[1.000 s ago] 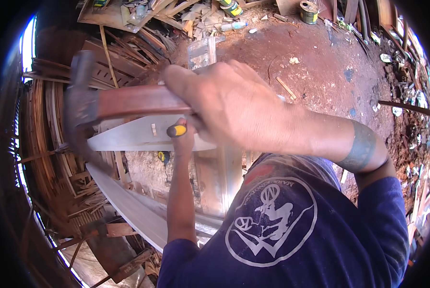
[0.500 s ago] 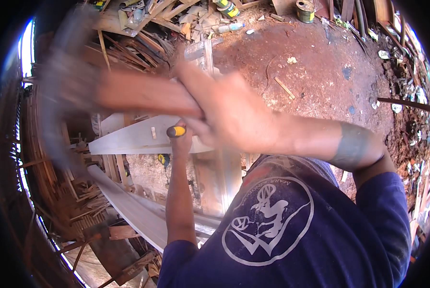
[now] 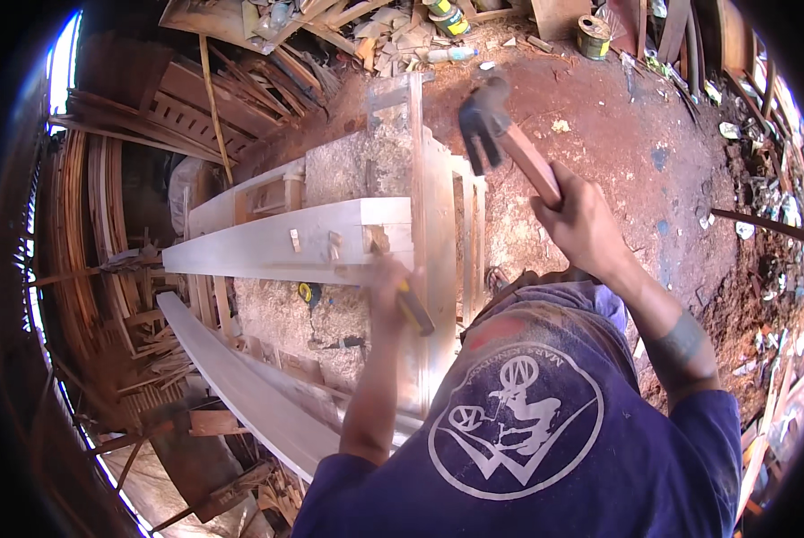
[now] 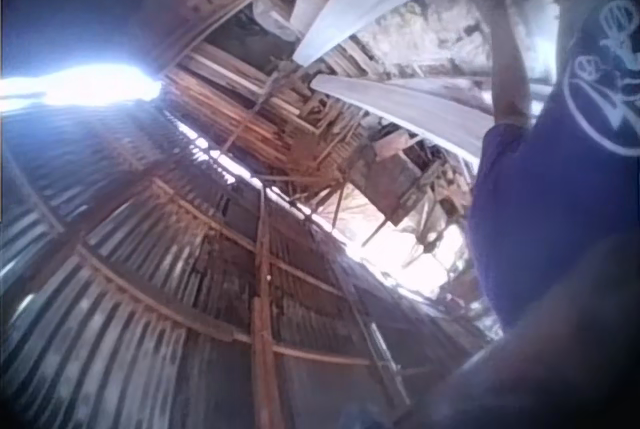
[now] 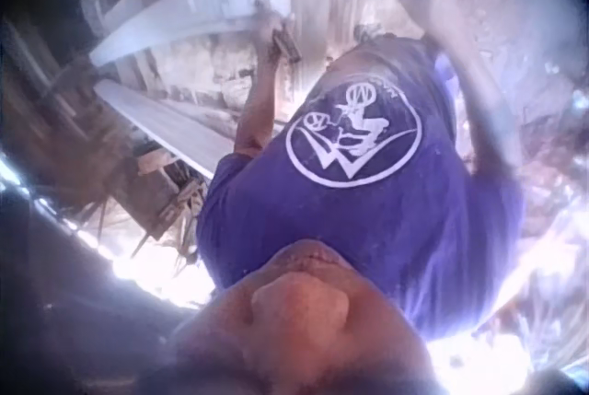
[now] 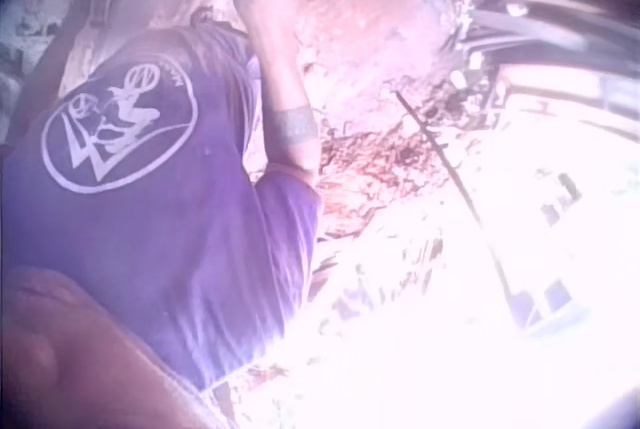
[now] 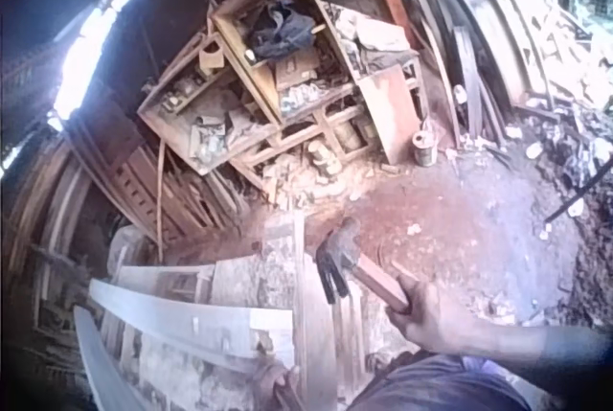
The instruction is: The person uses a hammer to strike a chisel into a wooden beam, carving out segments of wood. The person repeats this action multiple times along the beam to create a rectangular notch.
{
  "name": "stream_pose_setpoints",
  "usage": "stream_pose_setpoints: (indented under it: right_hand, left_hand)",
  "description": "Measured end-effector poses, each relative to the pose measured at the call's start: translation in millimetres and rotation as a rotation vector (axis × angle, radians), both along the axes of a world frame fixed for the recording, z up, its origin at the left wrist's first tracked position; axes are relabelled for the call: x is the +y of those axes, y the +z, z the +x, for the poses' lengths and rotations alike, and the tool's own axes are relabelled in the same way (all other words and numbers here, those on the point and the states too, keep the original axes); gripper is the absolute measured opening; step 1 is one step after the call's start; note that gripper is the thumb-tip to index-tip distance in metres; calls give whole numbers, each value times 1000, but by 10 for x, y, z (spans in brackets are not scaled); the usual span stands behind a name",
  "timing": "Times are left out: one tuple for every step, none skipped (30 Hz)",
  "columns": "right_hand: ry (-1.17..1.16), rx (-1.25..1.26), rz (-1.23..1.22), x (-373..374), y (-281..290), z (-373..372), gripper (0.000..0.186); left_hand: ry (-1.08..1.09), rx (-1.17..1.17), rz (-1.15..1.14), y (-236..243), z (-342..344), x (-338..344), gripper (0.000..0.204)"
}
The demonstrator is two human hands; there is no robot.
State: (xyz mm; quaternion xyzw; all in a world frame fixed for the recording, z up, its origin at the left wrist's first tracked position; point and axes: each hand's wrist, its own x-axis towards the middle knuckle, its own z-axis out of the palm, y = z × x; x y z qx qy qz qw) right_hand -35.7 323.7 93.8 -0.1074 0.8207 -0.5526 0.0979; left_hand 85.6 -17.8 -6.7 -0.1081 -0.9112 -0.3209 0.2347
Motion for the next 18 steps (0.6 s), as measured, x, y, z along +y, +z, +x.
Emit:
stream_pose_setpoints:
  right_hand:
    - [-17,2,33,25,-60,6,17]
    - [-33,4,66,16,-90,6,18]
    - [-20,-2,65,-20,-82,23,18]
    - [-34,-7,77,-35,-56,9,19]
    - [-49,-8,81,-45,-12,-9,20]
    - [-53,1,73,-78,50,-9,21]
    - [-56,0,70,-118,99,-12,21]
    - [-19,8,27,-159,151,-26,21]
    - [11,9,-10,-185,182,-26,21]
    - [55,-10,-4,-205,219,-37,20]
    - [46,-19,-3,-242,199,-23,20]
    - [83,-2,-9,-278,176,-18,19]
    - [120,15,-15,-305,174,-11,18]
    - [128,26,8,-319,203,7,16]
    - [124,24,3,-333,206,29,16]
    - [152,29,10,-350,191,54,16]
    - [180,33,18,-367,178,72,16]
    - [198,30,3,-379,148,81,16]
  left_hand:
    - [-30,-40,-81,12,48,1,21]
    - [-1,-59,-17,33,18,-61,12]
    - [12,-66,-17,136,9,-136,12]
    - [62,-239,74,267,-108,-218,16]
    - [112,-408,160,393,-219,-309,20]
    - [116,-405,156,474,-283,-401,20]
    - [163,-442,266,525,-350,-485,25]
    - [210,-478,374,580,-406,-550,30]
    - [202,-488,373,612,-462,-582,30]
    - [186,-473,377,650,-513,-598,32]
    - [170,-458,380,664,-540,-605,33]
    - [179,-442,376,659,-549,-606,33]
    - [172,-447,372,640,-559,-581,33]
    - [179,-466,291,618,-569,-546,35]
    - [189,-482,208,603,-565,-523,36]
    - [186,-484,202,559,-547,-531,36]
    - [207,-520,187,497,-520,-555,37]
    - [224,-563,176,467,-509,-511,38]
